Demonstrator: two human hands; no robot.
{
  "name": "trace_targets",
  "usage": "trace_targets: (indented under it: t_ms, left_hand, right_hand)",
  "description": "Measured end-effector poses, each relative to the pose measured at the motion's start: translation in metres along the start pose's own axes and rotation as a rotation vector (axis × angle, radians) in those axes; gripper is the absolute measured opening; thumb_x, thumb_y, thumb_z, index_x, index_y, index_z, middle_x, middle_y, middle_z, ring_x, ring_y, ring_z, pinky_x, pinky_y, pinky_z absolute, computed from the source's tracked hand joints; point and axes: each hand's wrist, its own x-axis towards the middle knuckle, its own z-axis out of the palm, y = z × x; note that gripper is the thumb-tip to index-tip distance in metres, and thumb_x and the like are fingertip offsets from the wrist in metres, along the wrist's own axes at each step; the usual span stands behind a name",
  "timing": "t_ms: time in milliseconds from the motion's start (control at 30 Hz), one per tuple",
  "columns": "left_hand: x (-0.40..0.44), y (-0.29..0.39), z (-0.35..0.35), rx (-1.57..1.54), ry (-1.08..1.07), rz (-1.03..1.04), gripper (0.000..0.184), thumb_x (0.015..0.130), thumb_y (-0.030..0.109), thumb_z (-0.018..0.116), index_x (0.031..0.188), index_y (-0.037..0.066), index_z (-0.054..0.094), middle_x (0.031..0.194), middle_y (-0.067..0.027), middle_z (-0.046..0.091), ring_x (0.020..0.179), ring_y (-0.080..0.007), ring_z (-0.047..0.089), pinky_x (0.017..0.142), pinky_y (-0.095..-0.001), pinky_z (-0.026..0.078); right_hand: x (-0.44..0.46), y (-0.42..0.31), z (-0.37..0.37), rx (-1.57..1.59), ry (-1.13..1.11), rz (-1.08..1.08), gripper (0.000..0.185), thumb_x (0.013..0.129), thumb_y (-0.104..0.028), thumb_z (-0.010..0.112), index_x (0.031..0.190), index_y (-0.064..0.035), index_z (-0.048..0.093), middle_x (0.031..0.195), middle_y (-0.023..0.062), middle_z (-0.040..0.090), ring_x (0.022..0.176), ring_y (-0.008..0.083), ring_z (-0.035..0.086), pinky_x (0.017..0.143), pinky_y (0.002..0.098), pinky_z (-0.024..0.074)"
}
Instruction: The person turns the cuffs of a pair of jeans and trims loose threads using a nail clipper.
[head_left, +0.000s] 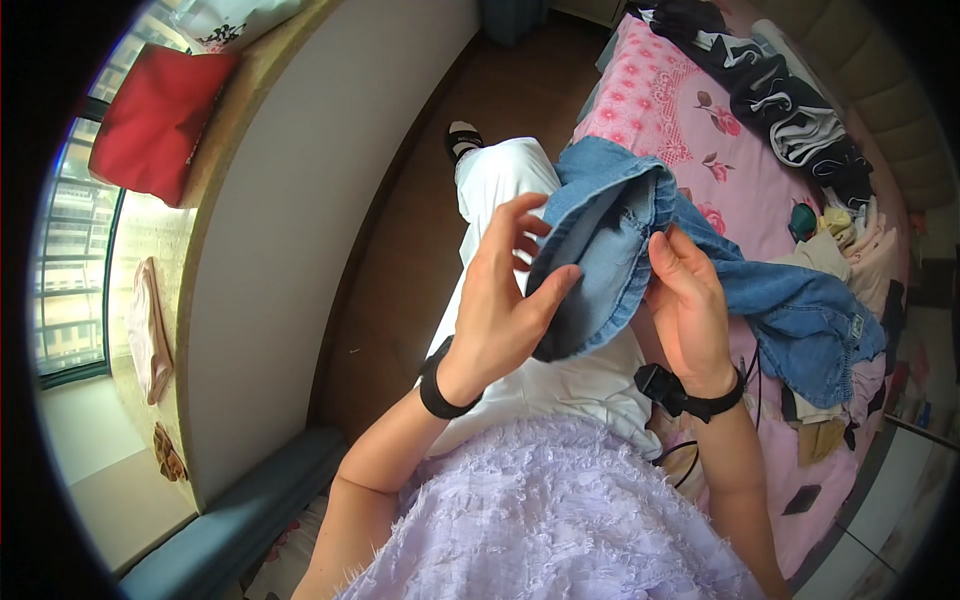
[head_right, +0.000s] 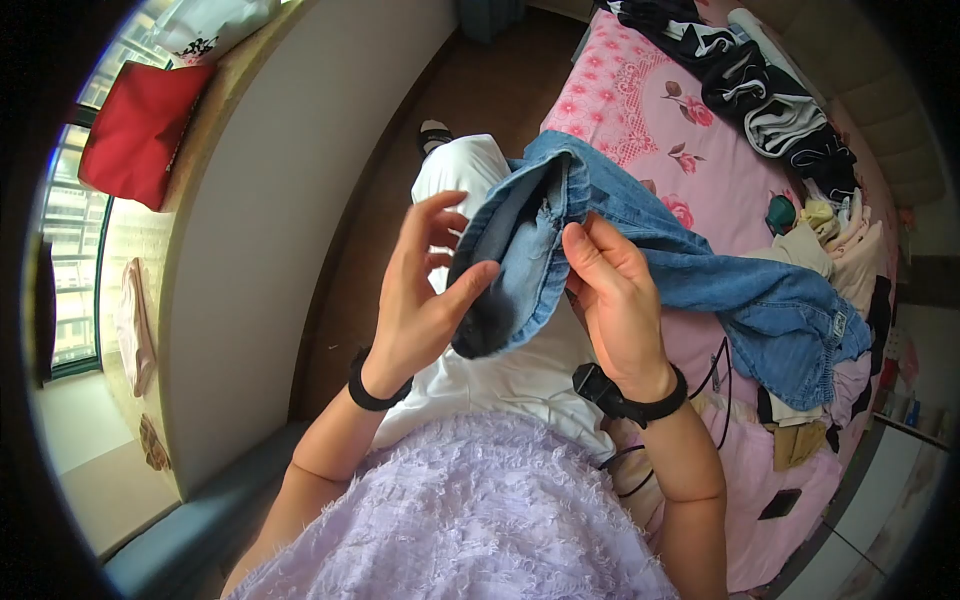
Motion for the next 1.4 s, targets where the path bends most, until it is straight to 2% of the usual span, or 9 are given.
trace_targets:
  t_ms: [100,167,333,600,800,1000,1033,1133,1400]
  left_hand:
    - [0.0,0.008,-0.005,0.171,0.095,0.23,0.035,0.08,0.007,0.08,0.112,0.004,0.066,0.101,-0.0062,0.065,0.094,-0.0164,0.058,0.082,-0.0307,0.046]
    - [0.002,0.022,-0.009,0.237,0.033,0.351,0.019,0.074,0.006,0.084,0.091,0.004,0.076,0.087,-0.0039,0.071,0.087,-0.0183,0.058,0.078,-0.0319,0.047]
    - [0.003,0.023,-0.003,0.258,0.034,0.236,0.025,0.071,0.012,0.085,0.095,0.01,0.079,0.087,-0.0033,0.073,0.083,-0.0208,0.058,0.074,-0.0331,0.049]
    - [0.0,0.017,-0.004,0.1,-0.096,0.082,0.007,0.08,0.008,0.077,0.087,0.005,0.076,0.081,-0.0039,0.072,0.078,-0.0207,0.058,0.074,-0.0316,0.048]
    - [0.002,0.005,-0.006,-0.041,-0.058,0.079,0.004,0.088,0.003,0.067,0.088,0.0,0.064,0.085,-0.007,0.063,0.077,-0.018,0.058,0.076,-0.0302,0.047]
    - [0.0,0.01,-0.005,-0.161,-0.088,-0.028,0.012,0.087,0.007,0.071,0.095,-0.001,0.069,0.083,-0.007,0.066,0.078,-0.0175,0.061,0.073,-0.0303,0.049]
    - [0.0,0.017,-0.005,0.028,-0.115,0.039,0.017,0.083,0.01,0.077,0.097,0.001,0.073,0.083,-0.0091,0.069,0.076,-0.0181,0.063,0.072,-0.0308,0.05]
    - [-0.006,0.011,0.002,0.047,-0.084,0.065,0.012,0.078,0.007,0.081,0.087,0.002,0.076,0.082,-0.0087,0.072,0.069,-0.018,0.063,0.067,-0.0296,0.05]
    - [-0.003,0.01,0.001,-0.031,-0.081,0.017,0.006,0.083,0.003,0.076,0.085,0.0,0.071,0.075,-0.0069,0.069,0.068,-0.0132,0.064,0.066,-0.0275,0.051]
  right_hand:
    - [-0.003,0.0,0.002,0.043,-0.034,0.023,0.024,0.105,-0.018,0.054,0.121,-0.0037,0.066,0.109,0.0002,0.07,0.099,0.0075,0.062,0.092,0.0264,0.0488]
    - [-0.005,-0.001,0.006,0.051,-0.065,0.034,0.023,0.104,-0.016,0.056,0.119,-0.0025,0.067,0.108,0.0011,0.07,0.099,0.0076,0.062,0.091,0.0263,0.0489]
    - [-0.004,0.002,0.008,-0.087,-0.093,-0.033,0.023,0.1,-0.008,0.061,0.121,0.0004,0.062,0.109,0.005,0.069,0.1,0.0091,0.062,0.091,0.0254,0.0489]
    - [-0.006,-0.004,0.011,-0.333,-0.135,-0.188,0.035,0.094,0.002,0.062,0.125,0.0002,0.047,0.107,0.0065,0.062,0.097,0.0103,0.058,0.088,0.0246,0.0474]
    - [-0.007,-0.005,0.01,-0.336,-0.13,-0.192,0.035,0.093,0.004,0.06,0.125,0.0002,0.047,0.106,0.0055,0.061,0.097,0.0104,0.056,0.09,0.0251,0.0461]
    - [-0.009,-0.002,0.01,-0.306,-0.088,-0.174,0.035,0.091,0.007,0.062,0.123,-0.0002,0.048,0.104,0.0055,0.063,0.096,0.0111,0.06,0.089,0.0253,0.0487]
    - [-0.009,0.0,0.01,-0.354,-0.086,-0.197,0.035,0.09,0.007,0.063,0.122,0.0,0.049,0.104,0.0059,0.063,0.095,0.0115,0.061,0.088,0.0258,0.0495]
    - [-0.01,0.003,0.009,-0.501,-0.087,-0.262,0.033,0.089,0.008,0.064,0.118,0.0007,0.051,0.102,0.0072,0.065,0.093,0.0126,0.064,0.087,0.0273,0.0519]
    - [-0.013,-0.005,0.009,-0.649,-0.046,-0.232,0.029,0.087,0.008,0.065,0.113,0.0013,0.053,0.095,0.0069,0.067,0.089,0.0126,0.066,0.081,0.0279,0.0541]
